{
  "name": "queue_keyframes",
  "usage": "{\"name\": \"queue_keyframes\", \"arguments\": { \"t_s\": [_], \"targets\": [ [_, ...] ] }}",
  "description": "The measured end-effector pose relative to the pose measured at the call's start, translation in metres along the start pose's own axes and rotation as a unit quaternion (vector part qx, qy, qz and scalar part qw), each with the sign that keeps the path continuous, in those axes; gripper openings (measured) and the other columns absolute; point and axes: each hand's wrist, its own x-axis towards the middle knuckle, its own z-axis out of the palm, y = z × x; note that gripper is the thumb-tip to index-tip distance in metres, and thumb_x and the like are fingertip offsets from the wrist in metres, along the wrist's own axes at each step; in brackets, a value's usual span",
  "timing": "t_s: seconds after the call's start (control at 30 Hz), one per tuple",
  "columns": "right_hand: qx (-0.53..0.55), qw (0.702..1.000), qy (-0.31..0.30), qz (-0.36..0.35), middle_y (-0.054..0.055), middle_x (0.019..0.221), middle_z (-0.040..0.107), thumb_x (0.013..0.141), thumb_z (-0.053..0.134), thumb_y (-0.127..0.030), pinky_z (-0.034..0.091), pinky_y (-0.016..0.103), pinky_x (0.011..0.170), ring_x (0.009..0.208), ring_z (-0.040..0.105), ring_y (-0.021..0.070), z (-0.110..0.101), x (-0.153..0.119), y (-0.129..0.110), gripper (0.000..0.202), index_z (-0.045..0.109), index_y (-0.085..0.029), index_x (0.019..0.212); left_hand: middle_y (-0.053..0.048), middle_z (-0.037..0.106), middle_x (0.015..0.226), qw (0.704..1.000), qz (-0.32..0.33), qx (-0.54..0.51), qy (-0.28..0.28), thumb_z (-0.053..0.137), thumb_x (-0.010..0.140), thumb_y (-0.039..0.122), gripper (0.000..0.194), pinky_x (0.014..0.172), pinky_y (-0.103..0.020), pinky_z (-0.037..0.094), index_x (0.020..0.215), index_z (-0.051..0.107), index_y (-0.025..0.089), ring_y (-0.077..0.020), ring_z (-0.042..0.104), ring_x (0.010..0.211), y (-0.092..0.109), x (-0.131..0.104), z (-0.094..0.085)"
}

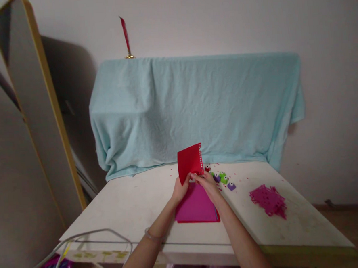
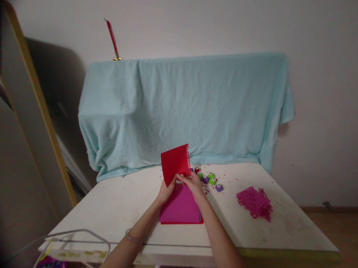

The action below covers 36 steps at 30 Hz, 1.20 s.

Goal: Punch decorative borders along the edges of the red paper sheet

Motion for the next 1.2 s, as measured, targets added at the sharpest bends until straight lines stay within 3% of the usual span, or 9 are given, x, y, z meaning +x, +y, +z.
{"name": "queue_keyframes", "arguments": {
  "t_s": [0.37, 0.8, 1.2],
  "targets": [
    [-0.005, 1.0, 0.002, -0.007, 0.004, 0.067, 0.066, 0.059, 0.079, -0.039, 0.035, 0.023, 0.047, 0.051, 0.05, 0.0107, 0.001, 0.0, -0.002, 0.033, 0.068, -0.015, 0.079, 0.001, 0.053, 0.054, 1.0, -0.025, -0.005, -0.013, 0.047, 0.08, 0.061, 0.047, 0.052, -0.023, 0.038, 0.071, 0.056, 0.016, -0.0128, 0.049, 0.049, -0.003, 0.0, 0.0],
    [-0.002, 1.0, 0.009, -0.007, 0.004, 0.069, 0.067, 0.057, 0.08, -0.04, 0.036, 0.024, 0.048, 0.051, 0.051, 0.0112, 0.001, 0.0, 0.0, 0.036, 0.069, -0.015, 0.081, 0.001, 0.052, 0.056, 1.0, -0.006, -0.017, 0.007, 0.046, 0.08, 0.062, 0.047, 0.052, -0.023, 0.038, 0.071, 0.053, 0.016, -0.012, 0.048, 0.05, -0.005, -0.001, 0.002],
    [-0.006, 1.0, 0.013, -0.012, 0.004, 0.067, 0.067, 0.057, 0.079, -0.041, 0.037, 0.025, 0.047, 0.05, 0.051, 0.011, 0.0, 0.001, 0.0, 0.036, 0.069, -0.015, 0.081, 0.002, 0.051, 0.055, 1.0, 0.001, -0.011, -0.01, 0.046, 0.083, 0.058, 0.043, 0.053, -0.022, 0.038, 0.073, 0.053, 0.017, -0.0117, 0.047, 0.049, -0.007, 0.0, 0.0]
  ]
}}
